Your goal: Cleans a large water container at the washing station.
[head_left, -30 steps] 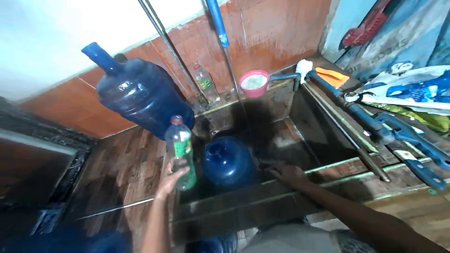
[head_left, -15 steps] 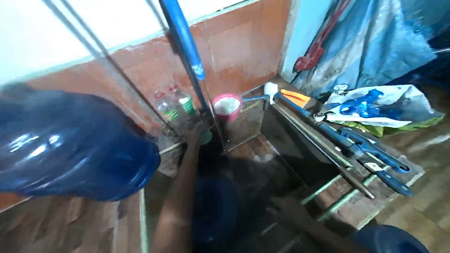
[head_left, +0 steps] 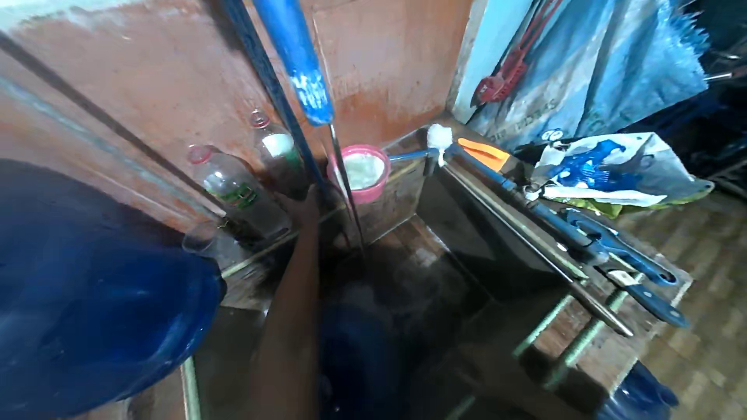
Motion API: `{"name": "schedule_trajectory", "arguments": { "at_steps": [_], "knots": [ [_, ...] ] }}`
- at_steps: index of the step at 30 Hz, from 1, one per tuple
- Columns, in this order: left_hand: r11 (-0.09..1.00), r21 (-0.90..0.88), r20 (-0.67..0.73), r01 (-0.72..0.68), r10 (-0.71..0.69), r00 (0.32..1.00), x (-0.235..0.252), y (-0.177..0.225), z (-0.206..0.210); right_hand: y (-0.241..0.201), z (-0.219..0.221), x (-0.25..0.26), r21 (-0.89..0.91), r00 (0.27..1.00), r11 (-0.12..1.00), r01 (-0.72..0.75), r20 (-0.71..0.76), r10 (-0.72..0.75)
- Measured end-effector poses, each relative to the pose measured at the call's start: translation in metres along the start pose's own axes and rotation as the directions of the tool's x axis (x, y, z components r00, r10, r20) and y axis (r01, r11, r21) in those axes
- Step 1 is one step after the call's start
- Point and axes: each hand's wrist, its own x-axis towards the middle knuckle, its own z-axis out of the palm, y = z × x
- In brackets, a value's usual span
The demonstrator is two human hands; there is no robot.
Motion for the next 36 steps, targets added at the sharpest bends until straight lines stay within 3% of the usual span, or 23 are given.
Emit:
{"name": "schedule_trajectory", "arguments": {
  "at_steps": [2,5,7,10,12,14,16,18,20,22,24,26,28,30,32,34,36],
  "knots": [
    [0.985,0.137,0.097,0.107,-0.121,0.988,-0.017,0.009,-0.015,0.000,0.000,0.000,-0.016,1.000,1.000,0.003,-0.015,-0.003],
    [0.954,0.285,0.323,0.095,-0.189,0.927,-0.056,0.032,-0.039,0.000,-0.002,0.001,-0.040,0.999,0.999,-0.025,0.021,0.026],
    [0.929,0.364,0.568,0.063,-0.275,0.776,-0.085,0.057,-0.057,-0.001,-0.004,0.002,-0.029,0.999,0.999,-0.029,0.042,0.030],
    [0.889,0.419,0.747,0.184,-0.452,0.487,-0.128,0.084,-0.074,-0.004,-0.008,-0.001,-0.038,0.998,0.999,-0.020,0.053,0.022],
    [0.888,0.449,0.782,0.101,-0.445,0.436,-0.153,0.088,-0.089,-0.005,-0.010,-0.002,-0.050,0.998,0.999,-0.004,0.060,0.007],
    [0.840,0.537,0.741,-0.077,-0.426,0.518,-0.174,0.088,-0.115,-0.002,-0.010,-0.001,-0.048,0.997,0.998,0.027,0.067,-0.024],
    [0.721,0.682,0.575,-0.119,-0.429,0.697,-0.202,0.090,-0.151,0.000,-0.011,0.000,-0.049,0.993,0.998,0.043,0.108,-0.038],
    [0.668,0.743,0.313,0.026,-0.382,0.870,-0.238,0.085,-0.186,0.004,-0.011,0.000,-0.037,0.990,0.996,0.080,0.118,-0.076],
    [0.737,0.648,0.088,0.193,-0.324,0.942,-0.270,0.072,-0.206,0.009,-0.006,0.000,-0.030,0.984,0.989,0.143,0.115,-0.139],
    [0.852,0.439,-0.061,0.285,-0.288,0.956,-0.290,0.054,-0.203,0.019,0.002,-0.002,-0.051,0.963,0.962,0.266,0.058,-0.264],
    [0.928,0.176,-0.180,0.327,-0.296,0.938,-0.294,0.039,-0.187,0.032,0.010,-0.010,-0.073,0.897,0.898,0.433,-0.063,-0.438],
    [0.943,-0.013,-0.295,0.332,-0.321,0.900,-0.290,0.032,-0.170,0.046,0.012,-0.019,-0.070,0.830,0.836,0.544,-0.098,-0.549],
    [0.934,-0.082,-0.324,0.347,-0.355,0.877,-0.284,0.032,-0.161,0.061,0.006,-0.030,-0.036,0.827,0.829,0.558,-0.061,-0.559],
    [0.920,-0.086,-0.298,0.382,-0.389,0.872,-0.277,0.033,-0.157,0.086,0.002,-0.042,-0.002,0.830,0.850,0.526,-0.218,-0.514],
    [0.911,-0.059,-0.253,0.409,-0.410,0.876,-0.269,0.035,-0.152,0.121,-0.004,-0.047,-0.059,0.726,0.883,0.466,-0.544,-0.420],
    [0.910,-0.018,-0.158,0.413,-0.411,0.898,-0.259,0.040,-0.146,0.156,-0.030,-0.053,-0.102,0.651,0.955,0.279,-0.711,-0.265],
    [0.918,0.027,-0.024,0.395,-0.394,0.919,-0.249,0.042,-0.143,0.186,-0.058,-0.062,-0.120,0.639,0.991,0.064,-0.758,-0.133]
  ]
}}
